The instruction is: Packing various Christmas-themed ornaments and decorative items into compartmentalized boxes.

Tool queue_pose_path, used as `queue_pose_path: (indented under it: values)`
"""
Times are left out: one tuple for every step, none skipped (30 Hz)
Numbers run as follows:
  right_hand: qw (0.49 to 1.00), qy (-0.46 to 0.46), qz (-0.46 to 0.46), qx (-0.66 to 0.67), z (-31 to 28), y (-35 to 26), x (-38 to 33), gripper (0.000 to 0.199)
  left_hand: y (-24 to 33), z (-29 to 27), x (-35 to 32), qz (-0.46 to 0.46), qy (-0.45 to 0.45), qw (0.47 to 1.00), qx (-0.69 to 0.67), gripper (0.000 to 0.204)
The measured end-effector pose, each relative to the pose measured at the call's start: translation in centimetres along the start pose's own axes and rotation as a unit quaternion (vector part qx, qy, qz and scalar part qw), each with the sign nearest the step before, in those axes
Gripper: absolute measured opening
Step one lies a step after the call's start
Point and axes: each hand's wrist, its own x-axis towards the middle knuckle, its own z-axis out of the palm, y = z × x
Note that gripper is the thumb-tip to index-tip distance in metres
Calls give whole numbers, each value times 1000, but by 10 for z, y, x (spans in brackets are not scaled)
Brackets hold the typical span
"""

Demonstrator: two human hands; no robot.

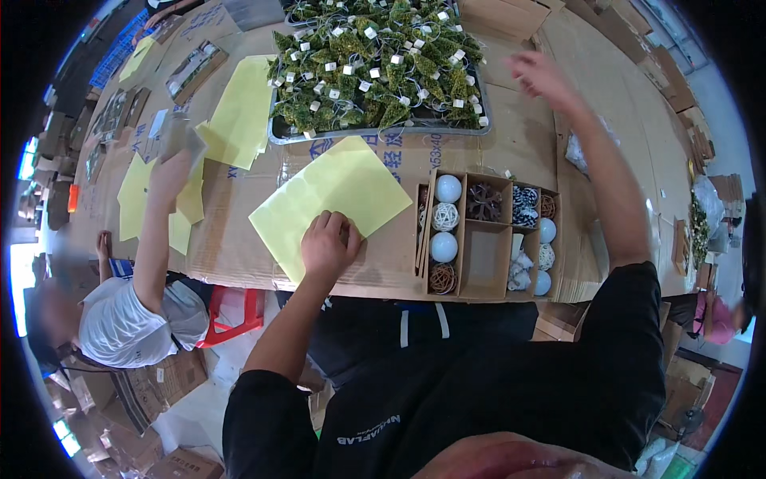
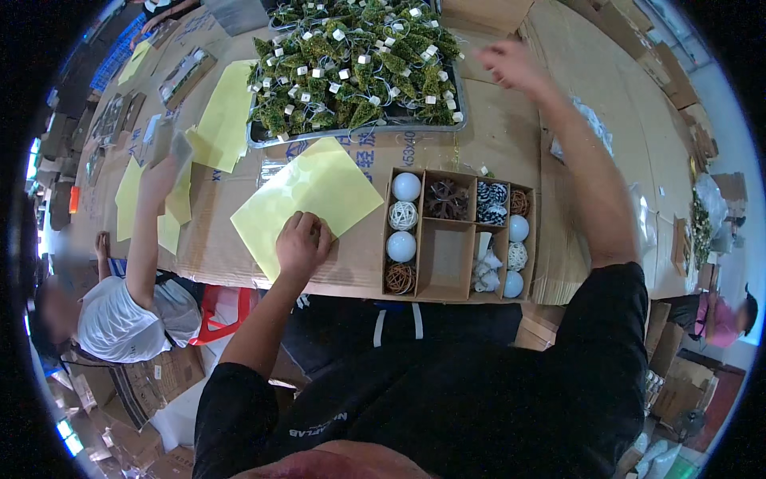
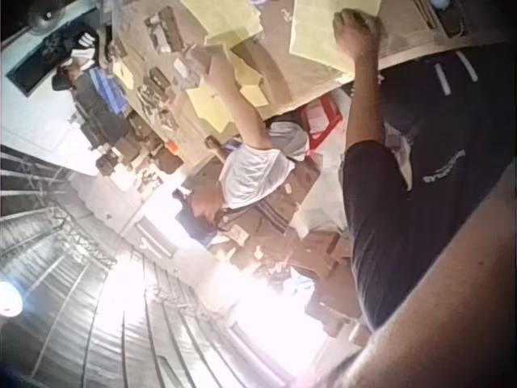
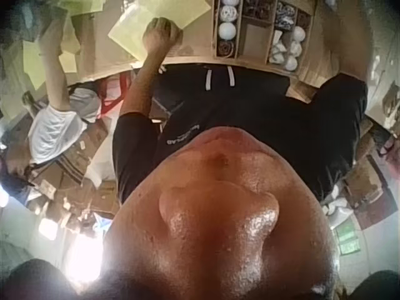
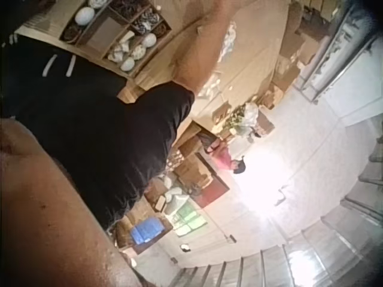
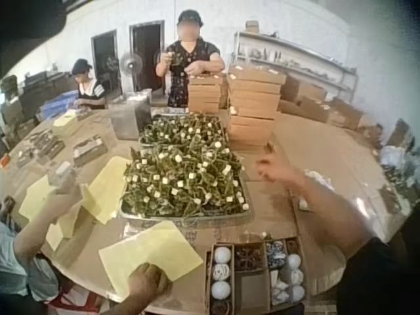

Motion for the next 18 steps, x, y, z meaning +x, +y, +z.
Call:
queue_pose_path:
  values:
    - [1000, -4, 1, 3, 26, 0, 1, 49, 0, 0, 1, 1, 2, 1000, 2, 15]
    - [998, 51, -37, -10, 49, 6, 9, 50, 2, 0, 2, 8, 8, 1000, -4, 15]
    - [991, 107, -73, -23, 66, 15, 23, 51, 4, 0, 4, 17, 12, 1000, -10, 14]
    - [991, 113, -68, -22, 73, 26, 39, 51, 7, 1, 5, 24, 9, 1000, -11, 14]
    - [987, 93, -122, -37, 71, 38, 56, 50, 11, 4, 9, 19, -5, 1000, -12, 15]
    - [980, 68, -180, -49, 72, 40, 66, 48, 11, 5, 10, 9, -18, 1000, -8, 15]
    - [979, 80, -176, -65, 80, 17, 64, 43, 6, 2, 3, -2, -13, 1000, 0, 15]
    - [977, 94, -172, -84, 78, -9, 59, 39, 2, 1, -3, -10, -6, 1000, 5, 15]
    - [962, 171, -187, -98, 69, -18, 59, 31, 2, 1, -3, -9, -4, 1000, -5, 15]
    - [980, 131, -152, 16, 55, -30, 58, 29, 2, 0, -3, -11, -2, 1000, -3, 15]
    - [981, 87, -113, 129, 39, -42, 55, 27, 2, -1, -4, -6, 5, 1000, -2, 15]
    - [982, 88, -112, 128, 18, -43, 57, 27, 3, -2, -3, 3, 10, 1000, -1, 15]
    - [939, 27, -93, 330, -8, -39, 62, 24, 5, 0, -1, 8, 8, 1000, -5, 15]
    - [851, -36, -70, 519, -29, -41, 63, 22, 6, 1, 0, 1, 2, 1000, -5, 15]
    - [799, -65, 13, 597, -26, -76, 41, 14, 0, -4, -9, -22, -3, 1000, 4, 15]
    - [787, -90, 11, 610, -46, -78, 29, 13, 2, -6, -8, -22, -6, 1000, 10, 14]
    - [778, -98, 10, 621, -80, -66, 13, 12, 8, 0, 0, -5, -13, 1000, 4, 14]
    - [783, -81, -41, 615, -105, -57, -5, 12, 11, 6, 5, 2, -7, 1000, -4, 14]
